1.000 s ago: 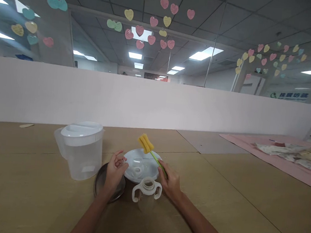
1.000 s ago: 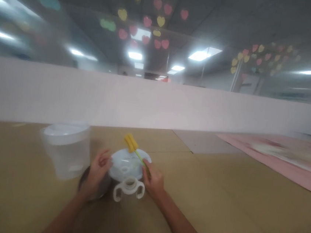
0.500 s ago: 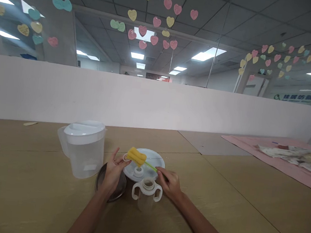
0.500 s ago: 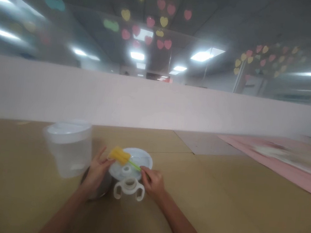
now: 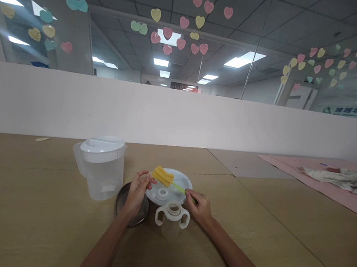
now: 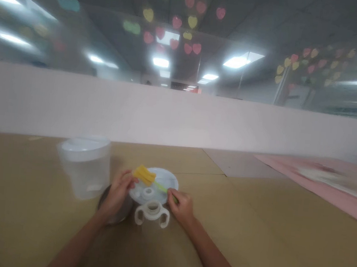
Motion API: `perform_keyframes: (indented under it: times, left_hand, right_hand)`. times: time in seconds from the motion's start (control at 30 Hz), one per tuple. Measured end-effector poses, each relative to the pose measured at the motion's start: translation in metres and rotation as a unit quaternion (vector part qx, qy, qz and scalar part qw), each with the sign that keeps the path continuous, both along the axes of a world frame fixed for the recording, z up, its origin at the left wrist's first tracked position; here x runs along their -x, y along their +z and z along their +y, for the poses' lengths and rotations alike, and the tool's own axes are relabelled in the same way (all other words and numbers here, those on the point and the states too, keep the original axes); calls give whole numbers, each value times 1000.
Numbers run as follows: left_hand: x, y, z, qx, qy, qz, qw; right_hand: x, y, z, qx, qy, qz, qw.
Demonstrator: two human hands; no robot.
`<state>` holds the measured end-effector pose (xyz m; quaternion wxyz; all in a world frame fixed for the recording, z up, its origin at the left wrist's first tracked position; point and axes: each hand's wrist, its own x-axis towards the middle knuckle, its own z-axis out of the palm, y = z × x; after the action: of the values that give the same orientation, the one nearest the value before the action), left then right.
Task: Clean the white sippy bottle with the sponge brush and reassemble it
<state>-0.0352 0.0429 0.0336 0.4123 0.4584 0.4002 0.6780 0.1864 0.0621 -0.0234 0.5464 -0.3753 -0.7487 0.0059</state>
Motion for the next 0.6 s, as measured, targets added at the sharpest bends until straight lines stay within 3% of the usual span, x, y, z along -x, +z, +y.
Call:
perform_keyframes:
  times: [0.17, 0.27, 0.6]
  left_hand:
    - [3, -3, 5, -9, 21, 5, 1000]
    - [4, -5, 8, 1, 1, -37, 999]
    - [3, -2, 5, -7, -23, -136, 990]
  right_hand:
    - [-1, 2, 1, -26, -58, 0, 998]
    - [-3, 2, 2, -43, -71, -8, 996]
    - [-1, 1, 2, -60, -3, -80, 995]
